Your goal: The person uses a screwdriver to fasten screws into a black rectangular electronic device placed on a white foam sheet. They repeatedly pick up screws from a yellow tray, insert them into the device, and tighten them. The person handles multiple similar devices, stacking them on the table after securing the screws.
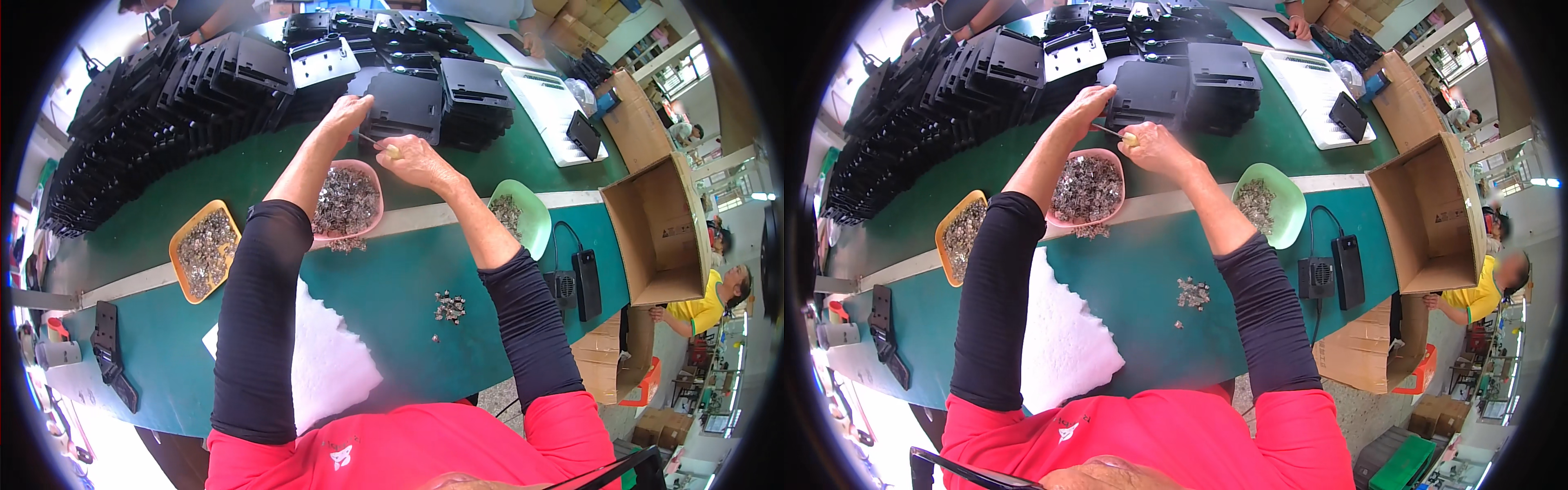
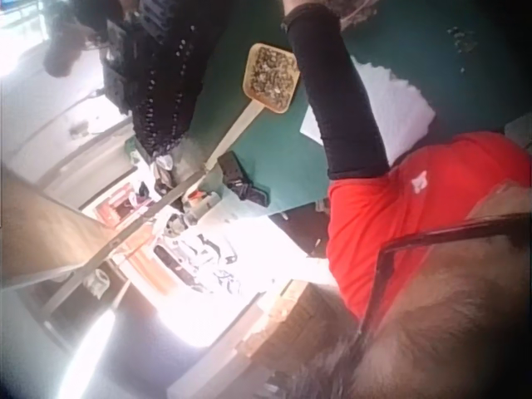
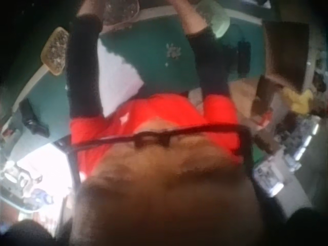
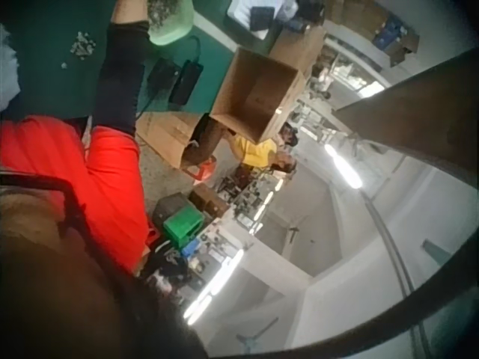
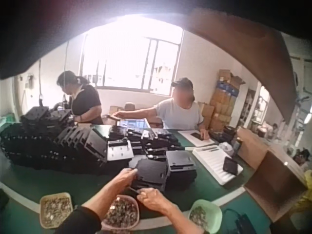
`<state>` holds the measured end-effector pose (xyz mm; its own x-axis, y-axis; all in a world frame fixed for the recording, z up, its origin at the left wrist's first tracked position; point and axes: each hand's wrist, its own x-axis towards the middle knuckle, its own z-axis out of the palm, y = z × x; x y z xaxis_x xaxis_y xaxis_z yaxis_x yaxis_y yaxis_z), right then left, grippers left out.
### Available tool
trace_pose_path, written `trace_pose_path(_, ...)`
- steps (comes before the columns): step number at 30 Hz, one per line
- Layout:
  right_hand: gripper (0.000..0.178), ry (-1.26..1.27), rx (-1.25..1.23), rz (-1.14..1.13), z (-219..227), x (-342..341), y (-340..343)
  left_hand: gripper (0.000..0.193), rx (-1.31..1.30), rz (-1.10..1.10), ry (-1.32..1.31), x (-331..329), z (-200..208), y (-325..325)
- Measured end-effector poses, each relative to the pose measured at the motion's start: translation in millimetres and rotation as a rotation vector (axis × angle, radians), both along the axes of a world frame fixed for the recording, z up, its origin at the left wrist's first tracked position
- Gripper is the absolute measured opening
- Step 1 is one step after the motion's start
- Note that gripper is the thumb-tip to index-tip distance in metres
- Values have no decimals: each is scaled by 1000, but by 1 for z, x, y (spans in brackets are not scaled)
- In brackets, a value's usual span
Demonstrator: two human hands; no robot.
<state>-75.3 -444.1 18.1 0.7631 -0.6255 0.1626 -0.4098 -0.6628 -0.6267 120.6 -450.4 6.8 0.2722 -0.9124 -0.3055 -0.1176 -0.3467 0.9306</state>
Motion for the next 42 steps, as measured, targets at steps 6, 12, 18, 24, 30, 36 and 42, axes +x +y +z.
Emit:
trace_pose_path(6, 32, 151, 33, -18, 1, -2, -3, 56, -41, 30, -79, -22, -2, 3)
trace_pose_path(12, 29, 72, 305, 18, 4, -20, -1, 49, -109, 87, -263, -8, -18, -3)
trace_pose_path(18, 28, 13, 116, -7, 3, -26, 25, 47, -188, 113, -509, 4, -12, 43)
trace_pose_path(24, 23, -142, 338, -22, 15, -51, 73, 34, -347, 270, -589, -46, 11, 151)
trace_pose_path(30, 26, 11, 58, 27, -16, -44, 67, 25, -366, 217, -511, -32, 5, 258)
trace_pose_path(36, 28, -59, 155, -126, -13, -45, 69, 26, -360, 277, -447, -37, 9, 320)
trace_pose_path(42, 19, -223, 28, -79, -11, -17, 42, 25, -286, 283, -355, -46, -1, 340)
